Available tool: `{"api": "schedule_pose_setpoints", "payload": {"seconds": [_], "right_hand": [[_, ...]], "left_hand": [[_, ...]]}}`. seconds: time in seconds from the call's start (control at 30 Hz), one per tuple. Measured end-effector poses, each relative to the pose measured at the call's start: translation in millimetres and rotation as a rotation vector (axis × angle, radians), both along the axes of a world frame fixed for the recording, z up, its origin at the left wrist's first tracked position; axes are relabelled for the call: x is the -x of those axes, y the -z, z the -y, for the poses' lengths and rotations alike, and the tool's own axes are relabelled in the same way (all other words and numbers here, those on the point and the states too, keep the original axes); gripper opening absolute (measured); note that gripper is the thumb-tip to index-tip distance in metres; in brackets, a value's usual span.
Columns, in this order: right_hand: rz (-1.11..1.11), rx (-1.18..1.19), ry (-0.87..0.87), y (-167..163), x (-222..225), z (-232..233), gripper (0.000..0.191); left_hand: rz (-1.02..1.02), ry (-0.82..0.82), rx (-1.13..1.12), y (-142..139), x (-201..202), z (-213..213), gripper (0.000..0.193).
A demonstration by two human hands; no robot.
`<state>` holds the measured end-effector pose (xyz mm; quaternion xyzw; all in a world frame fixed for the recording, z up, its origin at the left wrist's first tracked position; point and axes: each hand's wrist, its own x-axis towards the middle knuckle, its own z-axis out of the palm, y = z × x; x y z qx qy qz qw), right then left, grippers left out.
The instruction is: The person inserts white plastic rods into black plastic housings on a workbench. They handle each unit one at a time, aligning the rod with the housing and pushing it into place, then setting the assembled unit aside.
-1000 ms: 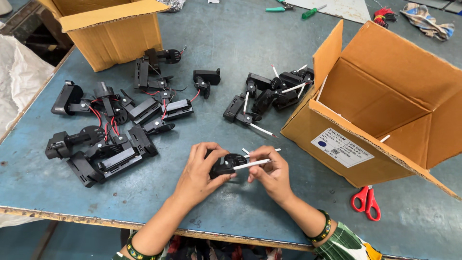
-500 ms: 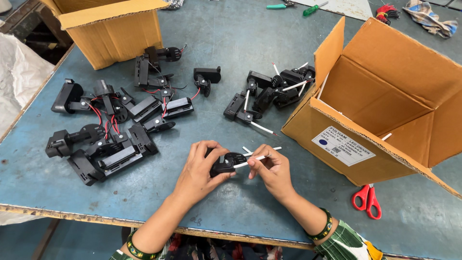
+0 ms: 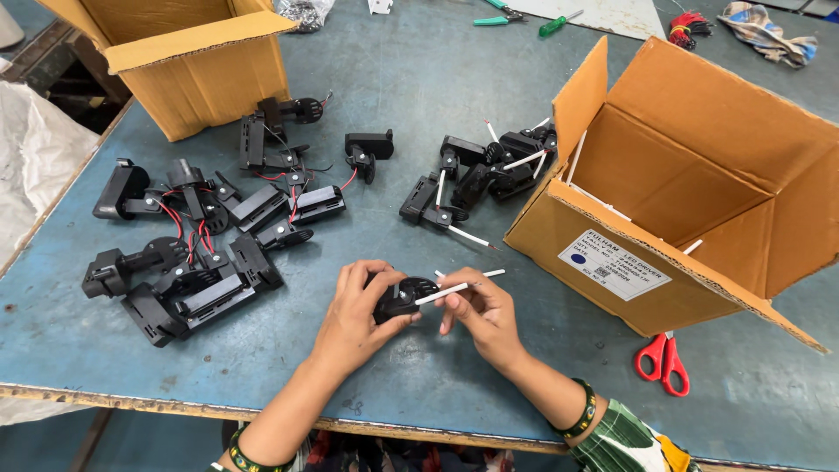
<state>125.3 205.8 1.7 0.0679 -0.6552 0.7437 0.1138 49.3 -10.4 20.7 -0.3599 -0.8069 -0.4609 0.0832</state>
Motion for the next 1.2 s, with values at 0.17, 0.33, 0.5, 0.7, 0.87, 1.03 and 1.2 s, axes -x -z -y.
{"api": "schedule_pose_setpoints", "payload": {"seconds": [0.17,0.33,0.5,0.7,0.87,1.03,1.2], "right_hand": [[-0.004,-0.061,0.044,3.4,3.0,-0.5,0.013],[0.039,-0.058,0.024,10.0,6.0,-1.8,0.015],[0.022,-0.144,0.043,10.5,3.9,-3.4,0.018],[0.059,-0.153,0.072,12.1,7.3,-4.3,0.02],[0.11,-0.071,0.073,12.7,7.2,-7.6,0.016],[-0.04,-0.065,0.084,8.0,4.7,-12.6,0.021],[-0.021,-0.098,0.117,7.3,7.5,-14.1,0.017]], "left_hand": [[-0.025,0.007,0.015,-0.1,0.4,1.5,0.054],[-0.048,0.04,0.036,0.8,1.5,1.1,0.053],[-0.05,0.052,0.037,1.5,1.4,0.2,0.052],[-0.079,0.057,0.049,1.5,1.5,-1.7,0.052],[-0.047,0.007,0.081,5.7,1.5,-1.0,0.054],[-0.036,-0.024,0.072,5.4,1.6,0.5,0.055],[-0.048,-0.02,0.058,-0.6,0.7,1.6,0.054]]}}
